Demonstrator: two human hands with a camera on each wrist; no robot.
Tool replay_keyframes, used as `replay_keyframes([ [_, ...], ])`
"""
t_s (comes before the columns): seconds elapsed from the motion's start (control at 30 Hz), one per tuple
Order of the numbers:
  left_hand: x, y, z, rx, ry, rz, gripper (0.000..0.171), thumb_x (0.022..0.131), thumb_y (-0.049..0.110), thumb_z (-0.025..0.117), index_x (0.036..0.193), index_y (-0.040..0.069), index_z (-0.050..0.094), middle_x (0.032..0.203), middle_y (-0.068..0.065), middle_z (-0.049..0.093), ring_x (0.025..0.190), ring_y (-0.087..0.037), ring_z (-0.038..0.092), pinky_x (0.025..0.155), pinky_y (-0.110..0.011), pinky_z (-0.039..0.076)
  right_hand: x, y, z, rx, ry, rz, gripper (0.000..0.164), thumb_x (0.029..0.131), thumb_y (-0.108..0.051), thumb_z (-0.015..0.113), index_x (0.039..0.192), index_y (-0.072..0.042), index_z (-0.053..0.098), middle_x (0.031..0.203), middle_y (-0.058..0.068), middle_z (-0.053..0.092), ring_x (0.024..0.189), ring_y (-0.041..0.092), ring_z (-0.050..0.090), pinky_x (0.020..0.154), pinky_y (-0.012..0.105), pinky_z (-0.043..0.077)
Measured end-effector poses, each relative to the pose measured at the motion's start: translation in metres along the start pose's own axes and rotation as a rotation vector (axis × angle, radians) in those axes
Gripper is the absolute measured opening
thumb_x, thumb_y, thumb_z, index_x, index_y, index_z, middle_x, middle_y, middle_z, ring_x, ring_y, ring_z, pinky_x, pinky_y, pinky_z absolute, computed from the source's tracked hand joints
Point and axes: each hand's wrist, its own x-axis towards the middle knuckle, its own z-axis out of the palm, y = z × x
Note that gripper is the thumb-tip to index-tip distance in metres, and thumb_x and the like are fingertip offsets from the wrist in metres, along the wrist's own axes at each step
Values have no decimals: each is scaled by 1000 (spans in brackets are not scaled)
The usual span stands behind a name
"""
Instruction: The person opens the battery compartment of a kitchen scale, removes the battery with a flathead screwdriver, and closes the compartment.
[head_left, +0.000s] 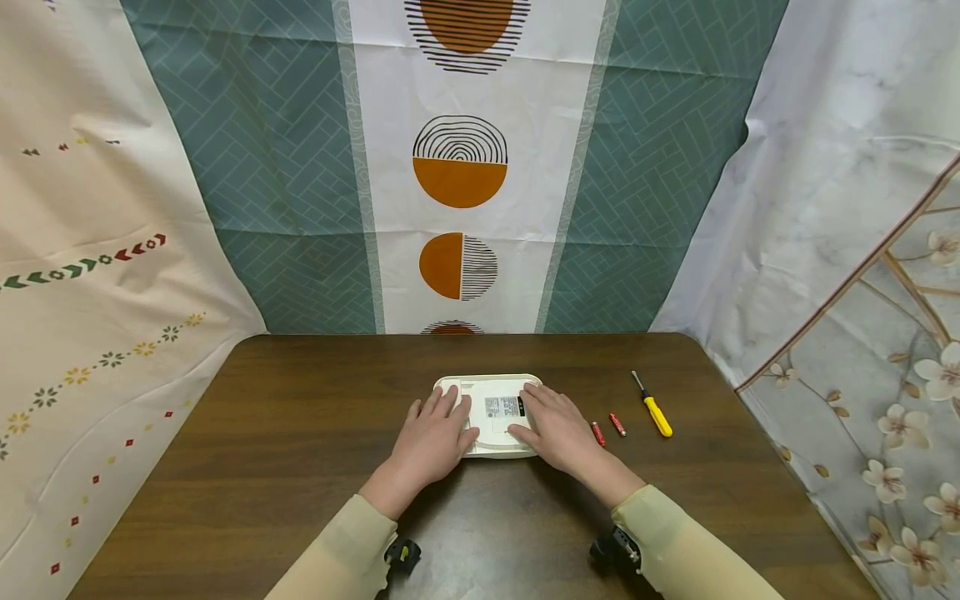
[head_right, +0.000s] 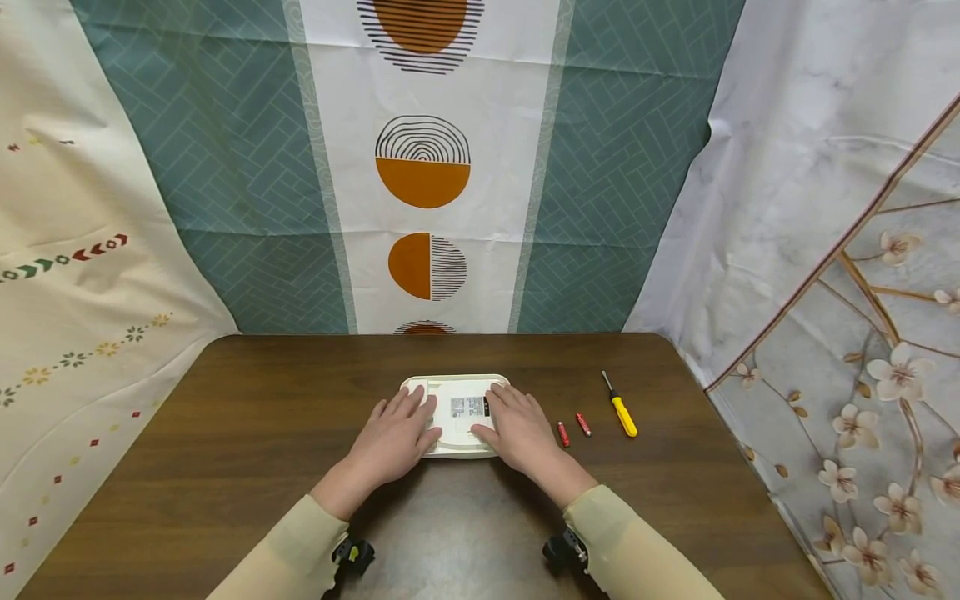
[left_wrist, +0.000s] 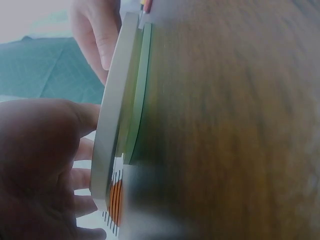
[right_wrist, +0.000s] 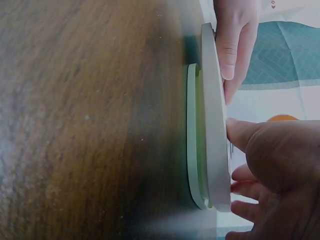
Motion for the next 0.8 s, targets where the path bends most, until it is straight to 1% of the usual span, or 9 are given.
replay_keyframes([
  [0.33, 1, 0, 0, -10, -12, -10, 60, 115, 43, 59, 163, 7, 55, 172, -20, 42, 161, -46, 35, 123, -71, 33, 0, 2, 1, -3, -5, 3, 74, 106, -41, 76, 161, 3, 53, 168, 21, 48, 159, 42, 40, 127, 64, 32],
  [0.43, 1, 0, 0, -8, -18, -13, 60, 115, 43, 59, 163, 7, 54, 173, -20, 41, 161, -45, 34, 124, -70, 32, -3, 4, 2, 3, -8, -3, 75, 107, -44, 74, 162, 2, 51, 170, 21, 45, 161, 41, 37, 128, 63, 30],
  [0.6, 0, 1, -2, 2, -16, -9, 61, 115, 44, 58, 164, 7, 53, 173, -20, 40, 162, -45, 33, 125, -70, 31, -8, 7, 1, 4, 4, -20, 78, 106, -45, 75, 162, 3, 51, 170, 22, 44, 161, 43, 35, 127, 65, 30],
  [0.7, -1, 2, -2, 10, -21, -10, 62, 116, 45, 58, 165, 8, 52, 174, -20, 40, 162, -45, 33, 125, -70, 30, -11, 9, 0, 0, -18, -24, 81, 106, -48, 73, 164, 1, 48, 173, 21, 41, 162, 43, 32, 129, 64, 28],
  [0.8, -2, 3, -3, -1, -12, -10, 62, 115, 44, 59, 165, 8, 52, 174, -21, 38, 162, -46, 31, 125, -71, 30, -14, 10, 0, -1, -41, -26, 84, 106, -51, 72, 167, 0, 45, 175, 20, 37, 164, 42, 29, 130, 63, 27],
])
